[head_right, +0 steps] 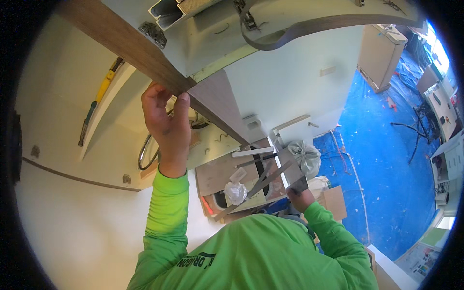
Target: The person applies a strip of edge banding to the exposed edge of a cabinet door. They use a utility knife to trim the overhanging banding flush with the door surface, then smooth the edge with a sanding block.
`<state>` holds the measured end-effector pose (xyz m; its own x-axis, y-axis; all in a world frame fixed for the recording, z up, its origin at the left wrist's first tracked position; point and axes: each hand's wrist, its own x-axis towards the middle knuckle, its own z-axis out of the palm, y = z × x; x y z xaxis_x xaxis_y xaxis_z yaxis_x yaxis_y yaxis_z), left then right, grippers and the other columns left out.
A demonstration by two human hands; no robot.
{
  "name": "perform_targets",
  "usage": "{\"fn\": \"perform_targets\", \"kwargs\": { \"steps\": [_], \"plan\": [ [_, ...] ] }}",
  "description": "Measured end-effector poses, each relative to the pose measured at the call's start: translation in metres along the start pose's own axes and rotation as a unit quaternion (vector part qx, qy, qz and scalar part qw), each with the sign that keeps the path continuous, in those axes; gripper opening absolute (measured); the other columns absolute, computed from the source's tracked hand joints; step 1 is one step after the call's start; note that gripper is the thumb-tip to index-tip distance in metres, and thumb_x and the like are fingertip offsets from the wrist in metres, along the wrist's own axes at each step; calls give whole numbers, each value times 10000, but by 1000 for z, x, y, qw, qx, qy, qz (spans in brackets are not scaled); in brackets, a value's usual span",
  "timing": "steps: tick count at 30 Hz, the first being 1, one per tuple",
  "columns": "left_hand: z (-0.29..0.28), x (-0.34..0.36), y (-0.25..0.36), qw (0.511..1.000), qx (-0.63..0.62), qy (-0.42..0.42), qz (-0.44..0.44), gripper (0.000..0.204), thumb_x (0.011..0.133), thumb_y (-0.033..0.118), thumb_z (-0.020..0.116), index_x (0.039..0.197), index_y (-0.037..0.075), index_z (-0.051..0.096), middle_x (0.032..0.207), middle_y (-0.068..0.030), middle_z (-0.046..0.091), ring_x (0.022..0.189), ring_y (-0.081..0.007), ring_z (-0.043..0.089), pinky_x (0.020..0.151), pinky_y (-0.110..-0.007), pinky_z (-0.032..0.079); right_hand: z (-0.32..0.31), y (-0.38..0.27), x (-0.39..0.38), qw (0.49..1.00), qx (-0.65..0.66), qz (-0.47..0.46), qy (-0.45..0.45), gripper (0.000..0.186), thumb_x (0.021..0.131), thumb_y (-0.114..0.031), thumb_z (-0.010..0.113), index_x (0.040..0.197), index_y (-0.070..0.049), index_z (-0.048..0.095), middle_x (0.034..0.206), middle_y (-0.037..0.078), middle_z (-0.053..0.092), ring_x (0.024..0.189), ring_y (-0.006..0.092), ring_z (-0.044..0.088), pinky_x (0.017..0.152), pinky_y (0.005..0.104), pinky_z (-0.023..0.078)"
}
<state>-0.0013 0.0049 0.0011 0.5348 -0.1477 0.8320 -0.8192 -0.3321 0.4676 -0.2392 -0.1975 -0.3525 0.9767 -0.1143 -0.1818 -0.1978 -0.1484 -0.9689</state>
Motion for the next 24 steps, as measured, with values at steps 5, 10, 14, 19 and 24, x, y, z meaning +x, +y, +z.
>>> {"fn": "perform_targets", "kwargs": {
  "steps": [5,10,14,19,24],
  "plan": [
    [1,7,2,999,41,18,26,461,838,-11,763,1209,3,491,1406,-231,569,1198,-282,621,1070,-391,478,-2,21,5,998,-43,-42,21,180,1016,-231,644,1016,-54,678,767,46,670,670,163,634,624,374,509],
    [-2,16,4,998,35,0,48,491,795,-42,766,1187,9,474,1417,-239,550,1220,-299,616,1085,-399,473,-5,27,8,997,-64,-35,14,180,1021,-230,649,1002,-52,675,756,43,666,668,167,633,621,373,508],
    [-2,16,4,999,12,-10,32,511,777,-60,761,1190,7,468,1428,-236,535,1231,-295,611,1089,-395,471,-14,26,13,996,-69,42,-34,285,1006,-280,648,1131,-27,693,1022,201,739,969,380,713,844,471,542],
    [-4,15,2,999,17,-16,42,514,778,-62,760,1198,5,471,1428,-232,529,1227,-282,605,1084,-383,473,-18,26,12,997,-58,42,-40,299,1010,-295,654,1146,-31,687,1032,189,741,957,365,706,844,460,537],
    [-1,14,-2,999,-11,-8,46,507,776,-69,752,1194,3,473,1419,-218,526,1196,-261,613,1062,-372,487,-19,30,13,997,-54,39,-36,304,1008,-287,666,1158,-24,676,1035,179,743,948,347,704,838,445,537]
  ]
}}
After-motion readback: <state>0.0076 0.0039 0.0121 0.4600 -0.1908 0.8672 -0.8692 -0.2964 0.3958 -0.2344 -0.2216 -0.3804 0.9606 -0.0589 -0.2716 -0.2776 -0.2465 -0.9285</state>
